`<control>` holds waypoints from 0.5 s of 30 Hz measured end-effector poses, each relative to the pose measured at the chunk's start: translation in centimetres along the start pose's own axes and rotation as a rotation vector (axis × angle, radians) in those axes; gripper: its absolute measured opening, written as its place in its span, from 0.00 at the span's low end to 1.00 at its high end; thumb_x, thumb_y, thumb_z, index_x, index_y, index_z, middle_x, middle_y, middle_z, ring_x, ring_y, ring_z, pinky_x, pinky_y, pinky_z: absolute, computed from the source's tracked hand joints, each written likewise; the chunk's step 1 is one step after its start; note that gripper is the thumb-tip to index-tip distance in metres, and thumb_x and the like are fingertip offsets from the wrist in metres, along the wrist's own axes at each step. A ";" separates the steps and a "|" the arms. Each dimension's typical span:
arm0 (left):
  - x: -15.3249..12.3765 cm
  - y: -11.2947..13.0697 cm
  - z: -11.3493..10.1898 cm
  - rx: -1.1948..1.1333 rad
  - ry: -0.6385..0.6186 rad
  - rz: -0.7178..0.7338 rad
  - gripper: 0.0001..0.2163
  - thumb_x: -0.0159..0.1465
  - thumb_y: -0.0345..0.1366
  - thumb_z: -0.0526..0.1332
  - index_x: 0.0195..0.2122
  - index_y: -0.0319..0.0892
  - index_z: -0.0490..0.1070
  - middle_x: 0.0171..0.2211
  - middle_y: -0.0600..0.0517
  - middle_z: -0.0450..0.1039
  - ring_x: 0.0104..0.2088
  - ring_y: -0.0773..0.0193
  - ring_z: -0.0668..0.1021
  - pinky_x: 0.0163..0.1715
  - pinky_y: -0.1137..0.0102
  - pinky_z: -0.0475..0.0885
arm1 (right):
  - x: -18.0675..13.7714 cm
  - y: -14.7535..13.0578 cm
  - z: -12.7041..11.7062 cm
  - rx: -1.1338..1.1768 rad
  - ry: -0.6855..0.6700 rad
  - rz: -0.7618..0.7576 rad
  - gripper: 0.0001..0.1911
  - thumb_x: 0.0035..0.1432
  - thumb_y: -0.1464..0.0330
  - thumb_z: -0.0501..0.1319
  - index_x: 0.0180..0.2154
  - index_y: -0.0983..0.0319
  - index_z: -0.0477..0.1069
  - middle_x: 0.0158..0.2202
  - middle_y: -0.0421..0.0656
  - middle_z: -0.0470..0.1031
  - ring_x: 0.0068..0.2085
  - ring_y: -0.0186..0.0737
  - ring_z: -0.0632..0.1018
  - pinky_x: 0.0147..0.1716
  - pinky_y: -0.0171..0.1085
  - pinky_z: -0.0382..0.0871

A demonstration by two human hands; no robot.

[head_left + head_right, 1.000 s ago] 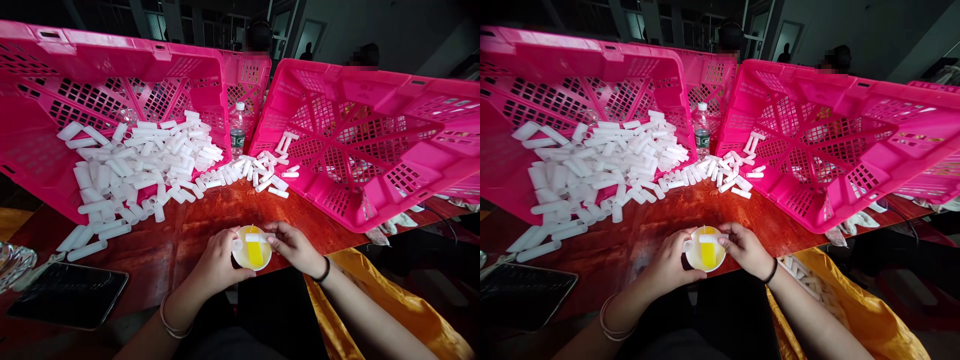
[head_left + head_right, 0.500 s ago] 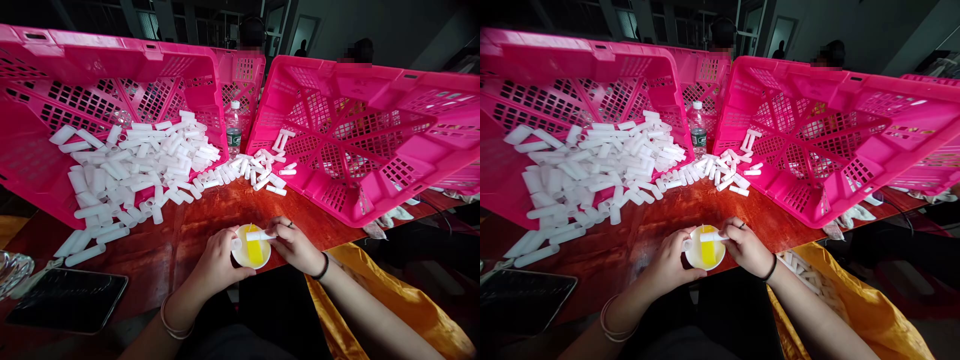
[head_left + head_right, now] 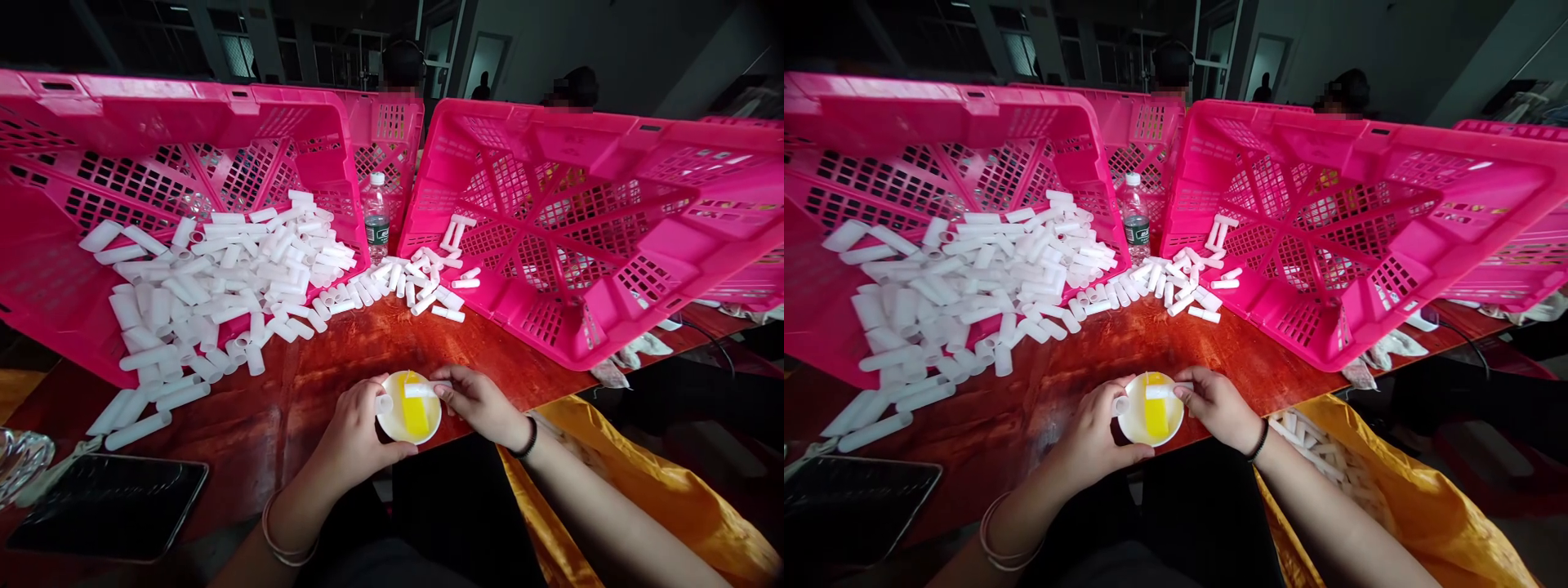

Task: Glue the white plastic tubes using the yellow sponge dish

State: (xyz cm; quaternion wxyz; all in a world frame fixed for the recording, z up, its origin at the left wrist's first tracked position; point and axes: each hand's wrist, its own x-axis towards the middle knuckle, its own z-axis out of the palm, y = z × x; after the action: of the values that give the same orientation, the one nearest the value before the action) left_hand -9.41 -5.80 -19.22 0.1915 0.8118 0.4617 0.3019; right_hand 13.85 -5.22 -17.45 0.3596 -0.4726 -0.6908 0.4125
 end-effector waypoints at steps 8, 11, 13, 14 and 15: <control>0.2 0.3 -0.2 -0.016 0.023 -0.004 0.39 0.39 0.43 0.76 0.51 0.44 0.60 0.52 0.41 0.71 0.51 0.44 0.74 0.49 0.51 0.70 | -0.6 0.1 -0.5 -0.383 0.083 -0.469 0.09 0.63 0.73 0.54 0.43 0.59 0.69 0.44 0.49 0.70 0.45 0.43 0.74 0.42 0.42 0.73; 0.1 0.2 -0.2 -0.015 0.013 -0.017 0.39 0.40 0.43 0.76 0.51 0.44 0.60 0.52 0.40 0.70 0.51 0.44 0.74 0.49 0.51 0.70 | -0.8 0.4 -0.5 -0.281 0.073 -0.343 0.14 0.62 0.71 0.58 0.50 0.59 0.64 0.45 0.49 0.73 0.45 0.42 0.76 0.44 0.42 0.74; 0.2 0.1 -0.2 -0.017 -0.006 -0.025 0.39 0.40 0.43 0.76 0.51 0.44 0.59 0.52 0.40 0.70 0.51 0.45 0.73 0.49 0.51 0.70 | -0.9 0.6 -0.6 -0.237 0.095 -0.287 0.12 0.63 0.69 0.58 0.49 0.59 0.65 0.42 0.47 0.75 0.42 0.41 0.78 0.42 0.41 0.74; 0.2 0.0 -0.3 -0.015 -0.012 -0.020 0.39 0.40 0.44 0.76 0.51 0.44 0.59 0.52 0.40 0.70 0.52 0.44 0.73 0.50 0.50 0.70 | -0.9 0.7 -0.7 -0.236 0.101 -0.299 0.10 0.63 0.69 0.58 0.47 0.59 0.67 0.41 0.47 0.75 0.41 0.41 0.78 0.41 0.40 0.74; 0.2 0.0 -0.4 -0.005 -0.010 -0.006 0.38 0.40 0.45 0.75 0.50 0.43 0.59 0.53 0.39 0.68 0.54 0.42 0.71 0.51 0.49 0.69 | -0.9 0.7 -0.9 -0.244 0.104 -0.333 0.07 0.63 0.70 0.57 0.44 0.59 0.69 0.41 0.47 0.75 0.42 0.41 0.78 0.41 0.41 0.74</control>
State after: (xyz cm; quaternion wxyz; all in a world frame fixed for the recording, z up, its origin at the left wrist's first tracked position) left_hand -9.58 -5.61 -18.85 0.1966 0.8114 0.4625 0.2985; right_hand 15.12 -5.74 -17.82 0.3977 -0.4128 -0.7848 0.2357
